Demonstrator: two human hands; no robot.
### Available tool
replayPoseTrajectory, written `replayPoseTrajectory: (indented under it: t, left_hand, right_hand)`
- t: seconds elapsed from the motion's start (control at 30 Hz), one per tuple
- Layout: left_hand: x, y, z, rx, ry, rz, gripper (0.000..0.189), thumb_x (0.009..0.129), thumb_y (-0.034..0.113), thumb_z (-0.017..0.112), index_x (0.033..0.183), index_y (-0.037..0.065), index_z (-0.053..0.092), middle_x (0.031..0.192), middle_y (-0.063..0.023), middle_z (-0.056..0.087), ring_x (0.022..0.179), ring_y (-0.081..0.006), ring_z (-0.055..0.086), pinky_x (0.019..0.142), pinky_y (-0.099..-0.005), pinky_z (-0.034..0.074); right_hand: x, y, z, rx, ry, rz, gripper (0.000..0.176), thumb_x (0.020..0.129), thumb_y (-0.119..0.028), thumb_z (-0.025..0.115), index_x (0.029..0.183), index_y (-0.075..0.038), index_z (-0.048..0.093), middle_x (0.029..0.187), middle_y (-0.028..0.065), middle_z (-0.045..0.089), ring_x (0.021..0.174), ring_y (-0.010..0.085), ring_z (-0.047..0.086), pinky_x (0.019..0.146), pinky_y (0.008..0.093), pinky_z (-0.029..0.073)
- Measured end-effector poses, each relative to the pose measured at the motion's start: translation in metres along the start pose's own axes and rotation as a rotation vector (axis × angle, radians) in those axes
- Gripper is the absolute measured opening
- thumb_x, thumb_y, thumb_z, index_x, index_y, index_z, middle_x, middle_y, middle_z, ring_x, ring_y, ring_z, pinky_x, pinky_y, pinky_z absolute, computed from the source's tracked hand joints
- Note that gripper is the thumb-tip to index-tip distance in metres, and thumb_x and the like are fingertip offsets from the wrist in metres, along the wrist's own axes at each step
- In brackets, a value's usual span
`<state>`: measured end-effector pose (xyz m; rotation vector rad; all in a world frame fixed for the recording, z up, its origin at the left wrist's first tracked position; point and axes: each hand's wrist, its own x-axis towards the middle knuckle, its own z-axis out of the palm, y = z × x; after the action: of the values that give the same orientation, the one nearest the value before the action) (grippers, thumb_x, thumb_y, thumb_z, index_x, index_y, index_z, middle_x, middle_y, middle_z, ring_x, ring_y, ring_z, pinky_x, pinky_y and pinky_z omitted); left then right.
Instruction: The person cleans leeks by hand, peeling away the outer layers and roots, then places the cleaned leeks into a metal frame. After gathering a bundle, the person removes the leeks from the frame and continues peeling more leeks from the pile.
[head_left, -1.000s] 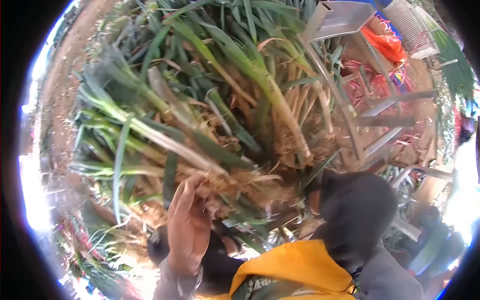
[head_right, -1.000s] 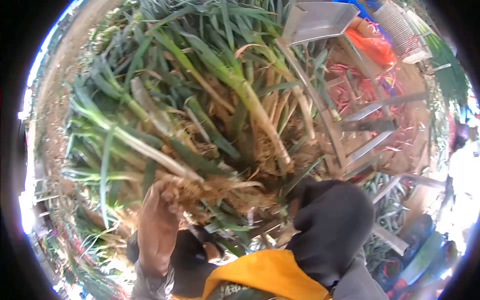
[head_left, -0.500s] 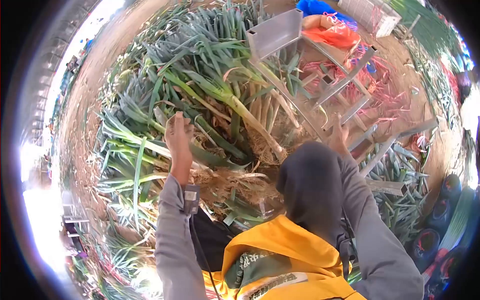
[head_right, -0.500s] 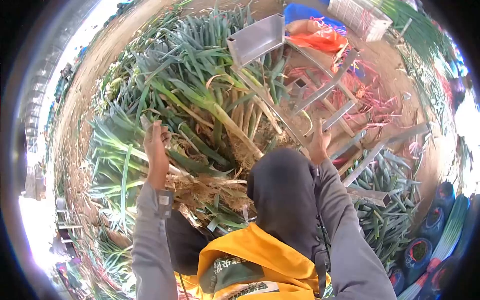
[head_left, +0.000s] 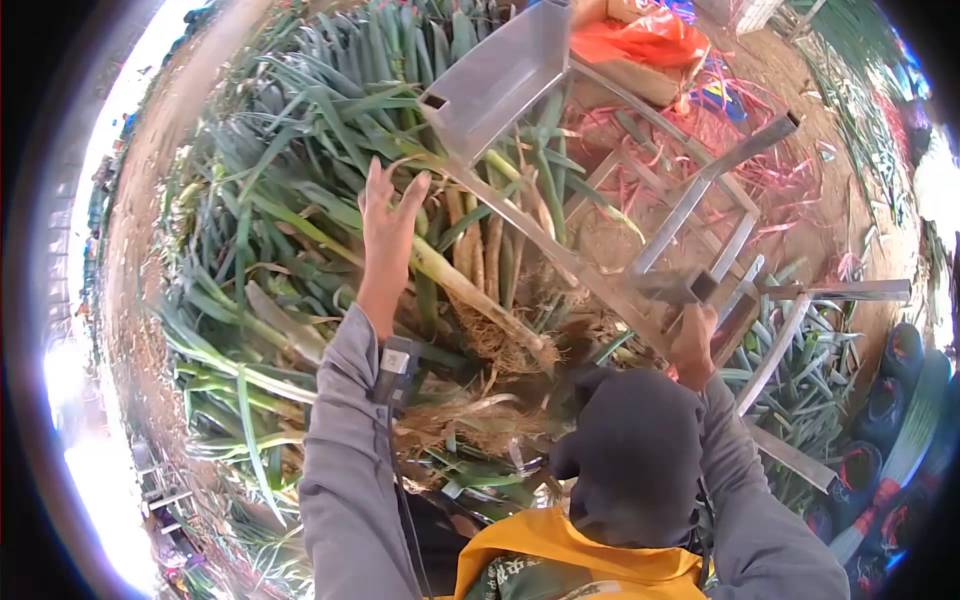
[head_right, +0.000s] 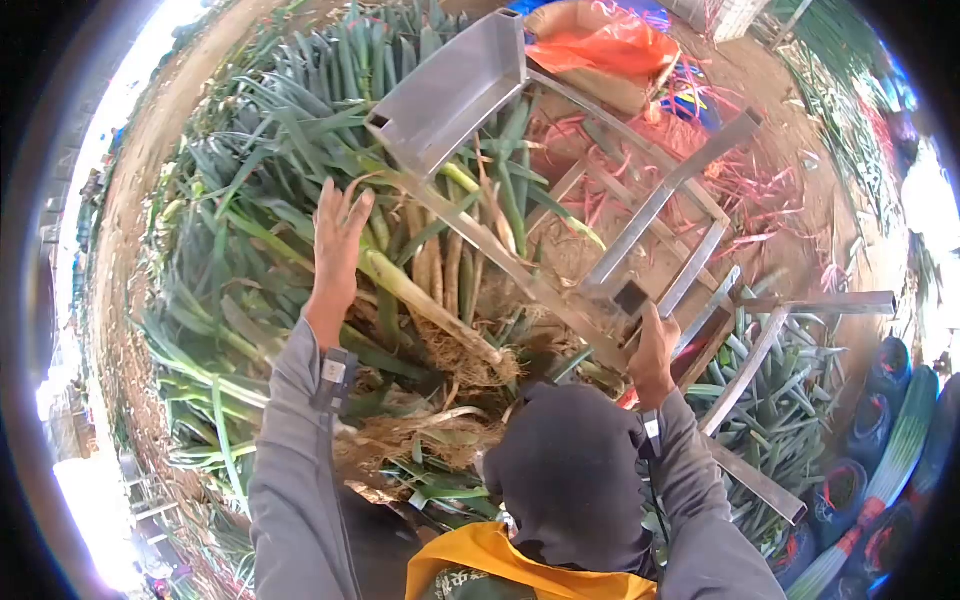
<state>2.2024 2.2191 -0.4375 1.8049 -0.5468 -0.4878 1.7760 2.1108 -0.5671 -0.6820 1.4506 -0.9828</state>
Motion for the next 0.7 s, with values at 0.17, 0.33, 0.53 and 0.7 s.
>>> replayPoseTrajectory:
  t: [0.17,0.33,0.53,0.7]
  left_hand:
    - [0.031,0.004,0.055,-0.011,-0.221,0.193,0.088,0.086,0.034,0.082,0.154,0.006,0.035,0.149,-0.0153,0.046,0.138,-0.027,0.044,0.116,-0.0421,0.035]
    - [0.045,0.014,0.075,-0.183,-0.199,0.103,0.063,0.084,0.017,0.082,0.139,0.003,0.054,0.132,-0.0091,0.061,0.121,-0.02,0.056,0.107,-0.0345,0.04]
    - [0.029,0.019,0.08,-0.253,-0.236,0.124,0.056,0.083,0.013,0.081,0.133,0.001,0.058,0.128,-0.0089,0.063,0.115,-0.0187,0.059,0.105,-0.0341,0.041]
    - [-0.005,0.026,0.104,-0.317,-0.355,0.085,0.051,0.082,0.01,0.081,0.128,0.001,0.058,0.116,-0.006,0.067,0.105,-0.0138,0.063,0.091,-0.0295,0.051]
  right_hand:
    - [-0.01,-0.003,-0.039,-0.28,-0.11,-0.254,0.033,0.091,-0.032,0.071,0.083,0.0,0.068,0.069,0.0024,0.061,0.058,0.0123,0.057,0.053,0.0296,0.045]
    - [-0.012,-0.014,-0.028,-0.401,-0.008,-0.255,0.046,0.092,-0.042,0.072,0.079,0.002,0.068,0.066,0.0043,0.061,0.059,0.0133,0.057,0.055,0.0299,0.045]
    - [-0.004,-0.003,-0.03,-0.295,-0.028,-0.119,0.046,0.093,-0.044,0.071,0.085,0.002,0.069,0.063,0.0055,0.063,0.053,0.0138,0.056,0.052,0.031,0.047]
    - [-0.04,-0.035,-0.03,-0.294,-0.21,-0.047,0.047,0.096,-0.043,0.068,0.11,0.002,0.068,0.08,0.0072,0.068,0.069,0.0163,0.066,0.063,0.0302,0.054]
